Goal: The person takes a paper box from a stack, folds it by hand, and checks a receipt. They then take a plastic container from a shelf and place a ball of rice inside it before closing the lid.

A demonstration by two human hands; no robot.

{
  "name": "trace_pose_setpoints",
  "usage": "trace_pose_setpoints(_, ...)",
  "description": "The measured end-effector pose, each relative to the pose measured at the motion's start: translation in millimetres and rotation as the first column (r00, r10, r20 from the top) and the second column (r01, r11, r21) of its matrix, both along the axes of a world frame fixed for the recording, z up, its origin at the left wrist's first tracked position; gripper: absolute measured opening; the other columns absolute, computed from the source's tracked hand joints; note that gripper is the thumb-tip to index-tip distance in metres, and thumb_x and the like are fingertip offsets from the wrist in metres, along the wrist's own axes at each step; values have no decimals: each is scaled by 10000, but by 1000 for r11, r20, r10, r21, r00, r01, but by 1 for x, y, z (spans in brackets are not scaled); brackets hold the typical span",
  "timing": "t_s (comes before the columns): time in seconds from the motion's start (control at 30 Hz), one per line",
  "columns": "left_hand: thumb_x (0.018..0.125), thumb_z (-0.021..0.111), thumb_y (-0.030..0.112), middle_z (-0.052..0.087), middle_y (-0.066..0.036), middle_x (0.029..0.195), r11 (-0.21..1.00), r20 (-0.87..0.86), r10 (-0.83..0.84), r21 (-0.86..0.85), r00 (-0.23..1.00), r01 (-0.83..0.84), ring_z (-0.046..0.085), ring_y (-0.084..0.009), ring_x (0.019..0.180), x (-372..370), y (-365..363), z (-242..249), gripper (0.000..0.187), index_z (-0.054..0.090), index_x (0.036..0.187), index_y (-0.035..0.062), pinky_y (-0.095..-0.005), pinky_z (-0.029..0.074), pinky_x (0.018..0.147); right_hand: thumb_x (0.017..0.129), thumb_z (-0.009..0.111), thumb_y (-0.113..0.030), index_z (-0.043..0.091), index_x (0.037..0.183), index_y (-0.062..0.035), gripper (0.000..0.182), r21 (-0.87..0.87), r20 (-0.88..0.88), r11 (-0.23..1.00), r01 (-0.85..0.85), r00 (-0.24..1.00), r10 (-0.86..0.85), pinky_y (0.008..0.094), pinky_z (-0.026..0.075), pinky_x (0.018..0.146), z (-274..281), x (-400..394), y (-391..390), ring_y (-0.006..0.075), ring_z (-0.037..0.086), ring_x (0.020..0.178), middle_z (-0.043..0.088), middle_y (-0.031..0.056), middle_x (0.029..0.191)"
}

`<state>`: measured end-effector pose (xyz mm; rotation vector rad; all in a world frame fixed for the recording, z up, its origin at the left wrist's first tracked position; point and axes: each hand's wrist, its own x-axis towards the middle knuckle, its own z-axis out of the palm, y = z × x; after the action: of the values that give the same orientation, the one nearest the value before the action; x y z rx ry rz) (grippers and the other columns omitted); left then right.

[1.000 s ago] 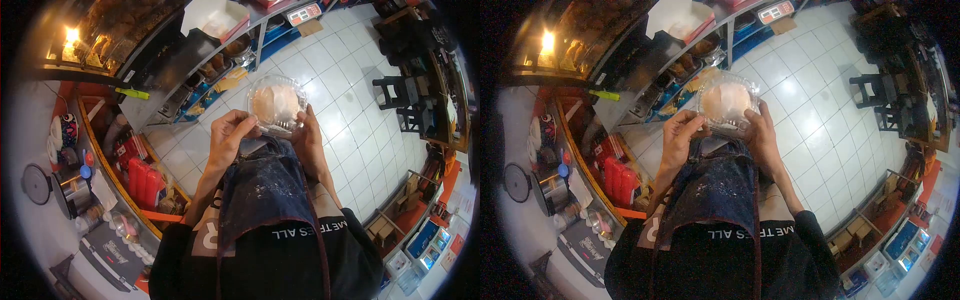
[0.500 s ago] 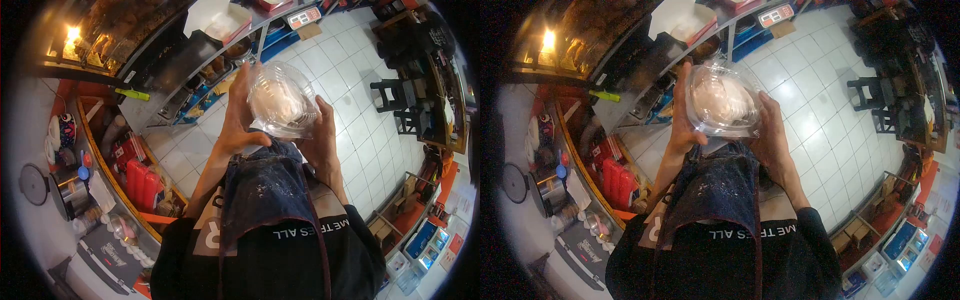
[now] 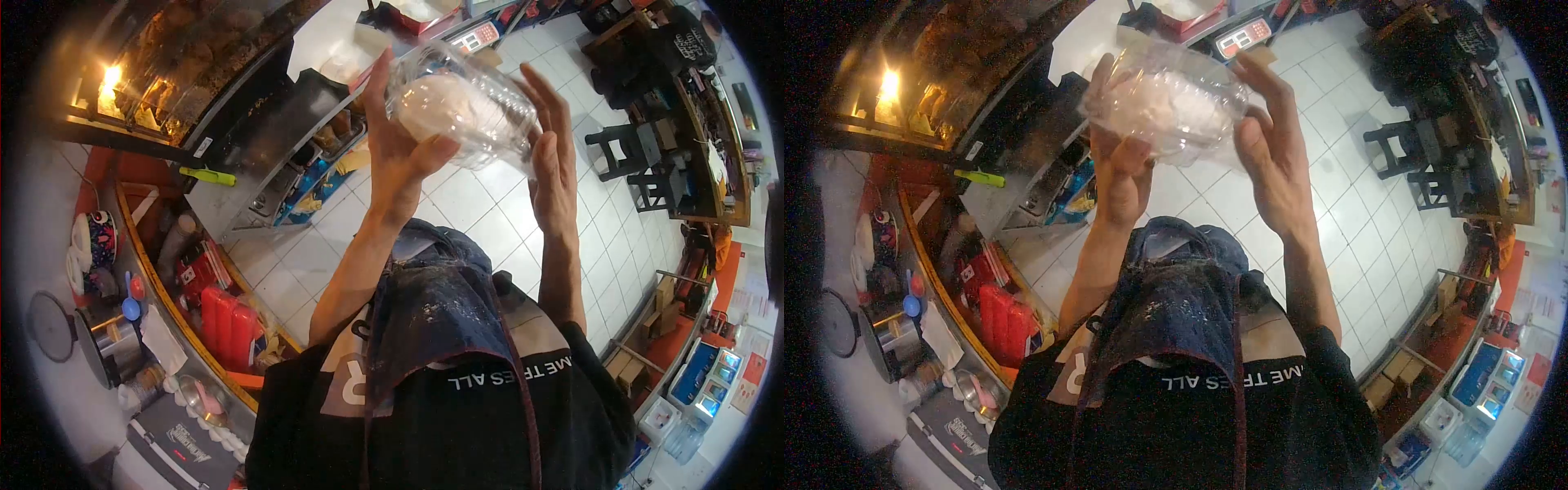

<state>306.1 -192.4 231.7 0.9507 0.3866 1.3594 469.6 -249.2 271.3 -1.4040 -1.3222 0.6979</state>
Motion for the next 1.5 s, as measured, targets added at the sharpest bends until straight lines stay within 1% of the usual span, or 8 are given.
trace_pose_setpoints(0.1,722,845,287,420,-228,1398,996,-15,-10,92,1000,11,524,-340,1253,2,2,16,1158,57,1557,138,-427,521,1015,830,634,-647,466,1436,-124,818,324,99,923,-206,978,183,578,351,1110,7,4,13,391,432,1345,459,176,1446)
trace_pose_setpoints(0.5,749,839,276,418,-260,1394,964,-112,91,261,990,-59,546,-357,1237,-5,-5,33,1184,-6,1557,88,-433,535,991,713,852,-380,576,1352,-139,737,363,460,857,-366,870,177,517,410,1100,67,-5,8,359,489,1318,534,181,1384)
trace_pose_setpoints(0.6,732,852,269,394,-260,1405,946,-100,201,278,975,-166,522,-362,1264,-2,-10,40,1191,12,1556,87,-448,533,990,787,783,-318,559,1352,-71,656,423,575,822,-381,814,81,538,364,1103,66,-6,8,389,470,1337,543,226,1372)
trace_pose_setpoints(0.73,688,883,239,348,-258,1438,899,-125,318,355,940,-257,489,-375,1293,-5,-7,52,1228,27,1555,88,-465,541,979,785,757,-118,681,1190,-85,413,502,617,794,-343,785,-50,505,487,1011,81,-22,1,369,582,1227,597,224,1296)
trace_pose_setpoints(0.8,649,907,209,302,-257,1470,661,-255,649,656,717,-364,468,-387,1308,-8,-5,57,1259,39,1553,84,-470,547,971,706,808,-86,710,1167,-208,487,534,596,786,-310,798,-90,417,562,946,84,-24,3,306,607,1191,582,134,1332)
trace_pose_setpoints(1.03,605,941,227,150,-282,1556,651,-90,612,621,786,-436,364,-403,1382,-1,1,64,1283,91,1545,30,-480,513,1011,671,831,-69,724,1101,-172,454,584,566,773,-248,806,-170,369,586,904,98,-27,4,266,632,1156,625,102,1280)
trace_pose_setpoints(1.4,626,937,247,206,-262,1521,573,-19,741,539,671,-617,354,-394,1373,-7,10,57,1204,140,1504,40,-486,480,1057,780,723,7,688,1077,-87,314,694,560,662,-282,789,-252,407,518,1017,83,-54,34,334,590,1217,624,127,1253)
trace_pose_setpoints(1.5,672,909,245,193,-278,1519,451,50,785,637,618,-625,377,-401,1356,-22,21,52,1150,131,1495,45,-476,508,1029,742,722,61,711,1027,-83,320,744,484,624,-239,836,-257,373,528,896,80,-66,40,274,622,1036,646,93,1093)
